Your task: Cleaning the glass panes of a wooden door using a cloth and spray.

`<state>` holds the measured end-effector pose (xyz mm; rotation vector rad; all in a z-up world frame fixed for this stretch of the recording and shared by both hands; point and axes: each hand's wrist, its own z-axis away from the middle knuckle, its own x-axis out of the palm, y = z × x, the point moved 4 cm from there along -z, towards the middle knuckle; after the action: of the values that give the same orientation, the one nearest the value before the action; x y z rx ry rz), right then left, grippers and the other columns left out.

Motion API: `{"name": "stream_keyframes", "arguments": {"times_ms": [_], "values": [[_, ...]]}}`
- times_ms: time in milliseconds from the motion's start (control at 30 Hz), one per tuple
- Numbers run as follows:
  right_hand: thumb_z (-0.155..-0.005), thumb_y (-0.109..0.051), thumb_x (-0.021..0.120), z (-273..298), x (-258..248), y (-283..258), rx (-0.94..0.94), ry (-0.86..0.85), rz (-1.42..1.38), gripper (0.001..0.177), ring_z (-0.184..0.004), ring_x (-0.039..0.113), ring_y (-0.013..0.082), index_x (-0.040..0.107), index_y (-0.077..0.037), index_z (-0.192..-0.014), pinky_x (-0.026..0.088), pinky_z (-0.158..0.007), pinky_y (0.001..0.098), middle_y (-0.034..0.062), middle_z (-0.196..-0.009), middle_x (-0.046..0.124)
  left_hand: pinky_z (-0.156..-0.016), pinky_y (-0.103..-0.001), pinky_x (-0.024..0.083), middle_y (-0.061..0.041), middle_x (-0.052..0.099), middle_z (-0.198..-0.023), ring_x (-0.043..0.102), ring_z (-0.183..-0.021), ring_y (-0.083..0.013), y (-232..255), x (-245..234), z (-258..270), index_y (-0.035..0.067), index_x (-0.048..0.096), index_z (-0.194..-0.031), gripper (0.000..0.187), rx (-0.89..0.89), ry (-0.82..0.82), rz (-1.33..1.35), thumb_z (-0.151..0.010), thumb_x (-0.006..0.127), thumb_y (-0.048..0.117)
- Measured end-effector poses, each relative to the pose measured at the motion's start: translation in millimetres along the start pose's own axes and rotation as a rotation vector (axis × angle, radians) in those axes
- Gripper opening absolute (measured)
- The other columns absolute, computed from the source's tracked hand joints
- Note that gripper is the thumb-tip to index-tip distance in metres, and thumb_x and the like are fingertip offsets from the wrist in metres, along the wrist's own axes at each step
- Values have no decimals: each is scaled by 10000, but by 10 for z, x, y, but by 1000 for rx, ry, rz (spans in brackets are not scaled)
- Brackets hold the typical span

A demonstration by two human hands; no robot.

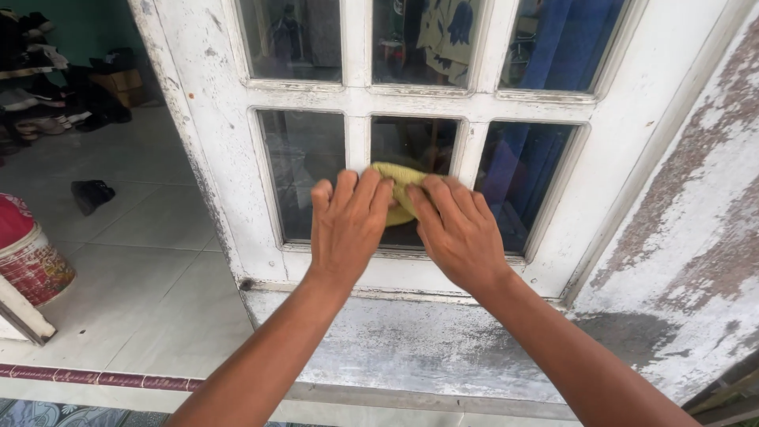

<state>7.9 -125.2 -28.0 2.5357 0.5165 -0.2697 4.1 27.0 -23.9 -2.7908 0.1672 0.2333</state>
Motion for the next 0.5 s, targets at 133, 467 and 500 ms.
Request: {"name": "stream_keyframes", "arguments": {"times_ms": [133, 467, 500], "values": [[-894, -85, 725, 342, 98, -178, -19, -57, -61, 367, -1150, 626, 253, 682, -24, -1254, 503, -869, 373, 111, -1267, 615, -861, -353, 331, 42, 549, -943, 507, -920, -137, 178, 81, 489, 134, 717, -1069, 195, 18, -54, 0, -877, 751, 142], [-845, -91, 727, -116, -80, 37, -115, -59, 26, 355, -1010, 598, 204, 713, -47, -1197, 488, -774, 341, 61, -1176, 620, -827, -372, 332, 22, 516, -920, 499, -889, -165, 111, 61, 134, 161, 653, -962, 146, -38, -19, -48, -857, 748, 121], [-853, -91, 729, -236, -125, 99, -119, -10, 57, 350, -1021, 596, 205, 714, -48, -1201, 483, -773, 339, 64, -1186, 619, -829, -378, 332, 16, 532, -955, 500, -897, -171, 76, 24, -4, 152, 663, -985, 146, -75, 50, -55, -864, 741, 127]]}}
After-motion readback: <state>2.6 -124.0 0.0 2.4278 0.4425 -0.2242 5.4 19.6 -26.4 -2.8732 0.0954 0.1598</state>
